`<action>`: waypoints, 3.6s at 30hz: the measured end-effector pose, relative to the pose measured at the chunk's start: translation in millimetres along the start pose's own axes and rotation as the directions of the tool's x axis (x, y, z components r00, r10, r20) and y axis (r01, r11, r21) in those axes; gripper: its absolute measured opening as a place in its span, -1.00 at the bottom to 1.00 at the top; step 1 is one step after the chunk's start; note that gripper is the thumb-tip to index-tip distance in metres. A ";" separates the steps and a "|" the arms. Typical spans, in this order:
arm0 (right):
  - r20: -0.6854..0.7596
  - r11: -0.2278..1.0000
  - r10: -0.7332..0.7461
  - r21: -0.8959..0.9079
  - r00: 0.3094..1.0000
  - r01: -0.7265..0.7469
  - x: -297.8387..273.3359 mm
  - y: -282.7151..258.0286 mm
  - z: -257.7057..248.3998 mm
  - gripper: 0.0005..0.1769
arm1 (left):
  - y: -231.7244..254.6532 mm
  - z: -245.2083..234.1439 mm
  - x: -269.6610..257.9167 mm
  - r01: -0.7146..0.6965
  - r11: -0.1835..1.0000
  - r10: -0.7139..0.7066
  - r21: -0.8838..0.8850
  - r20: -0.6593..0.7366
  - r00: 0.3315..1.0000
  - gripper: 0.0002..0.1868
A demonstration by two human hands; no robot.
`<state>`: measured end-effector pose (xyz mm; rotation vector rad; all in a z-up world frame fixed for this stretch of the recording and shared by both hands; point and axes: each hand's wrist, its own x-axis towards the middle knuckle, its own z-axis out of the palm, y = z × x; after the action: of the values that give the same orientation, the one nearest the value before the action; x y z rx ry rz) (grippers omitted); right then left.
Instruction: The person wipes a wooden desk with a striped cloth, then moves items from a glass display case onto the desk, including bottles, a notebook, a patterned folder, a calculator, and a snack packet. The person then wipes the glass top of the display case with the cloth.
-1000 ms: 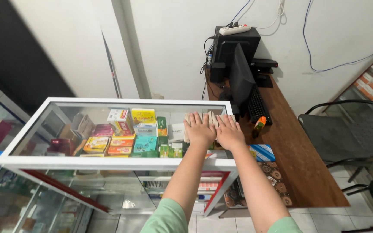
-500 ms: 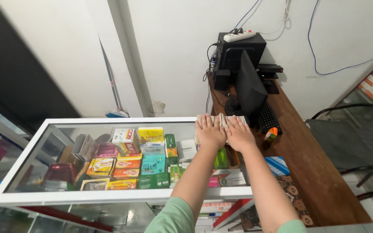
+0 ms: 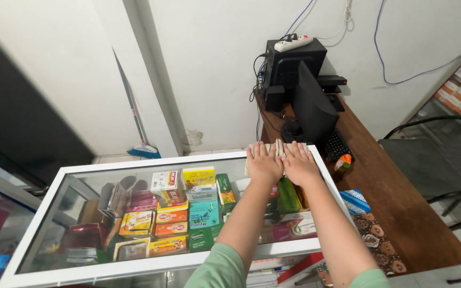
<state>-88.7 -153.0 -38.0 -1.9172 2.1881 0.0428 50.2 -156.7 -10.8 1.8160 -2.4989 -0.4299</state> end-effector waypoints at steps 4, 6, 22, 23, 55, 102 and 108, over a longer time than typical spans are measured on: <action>0.001 1.000 0.001 -0.020 1.000 -0.001 0.9 -20.7 5.0 -0.33 | -20.8 -6.8 -6.6 -0.008 1.000 0.008 0.002 0.005 1.000 -0.33; -0.031 1.000 -0.013 -0.003 0.999 0.013 2.4 -28.9 10.2 -0.33 | -32.1 -3.0 -2.5 -0.020 1.000 0.020 -0.003 -0.011 1.000 -0.33; -0.045 0.999 -0.015 0.034 0.999 0.016 -15.5 -42.2 4.8 -0.33 | -35.1 -7.7 -12.9 0.007 1.000 -0.007 0.026 -0.022 1.000 -0.34; -0.031 0.999 -0.009 0.032 0.999 0.010 -18.2 -41.5 7.5 -0.33 | -34.7 -4.1 -14.1 0.008 1.000 -0.008 0.027 -0.007 1.000 -0.34; -0.013 0.999 0.020 0.043 1.000 -0.020 -10.3 -83.8 6.7 -0.34 | -72.9 -8.3 -16.9 0.002 1.000 -0.003 -0.019 -0.064 0.998 -0.33; 0.006 0.926 -0.377 -0.003 0.926 0.377 -7.0 -504.9 59.8 -0.36 | -463.5 -89.7 -138.0 0.359 0.933 -0.361 -0.034 -0.119 0.925 -0.33; 0.010 0.899 -0.437 -0.009 0.899 0.437 -4.0 -545.0 67.9 -0.35 | -493.1 -98.2 -158.0 0.412 0.910 -0.415 -0.057 -0.155 0.896 -0.33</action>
<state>456.9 -215.2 -32.6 -2.3615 1.7014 -0.0152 577.1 -169.2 -9.3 2.2729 -1.9866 -0.2979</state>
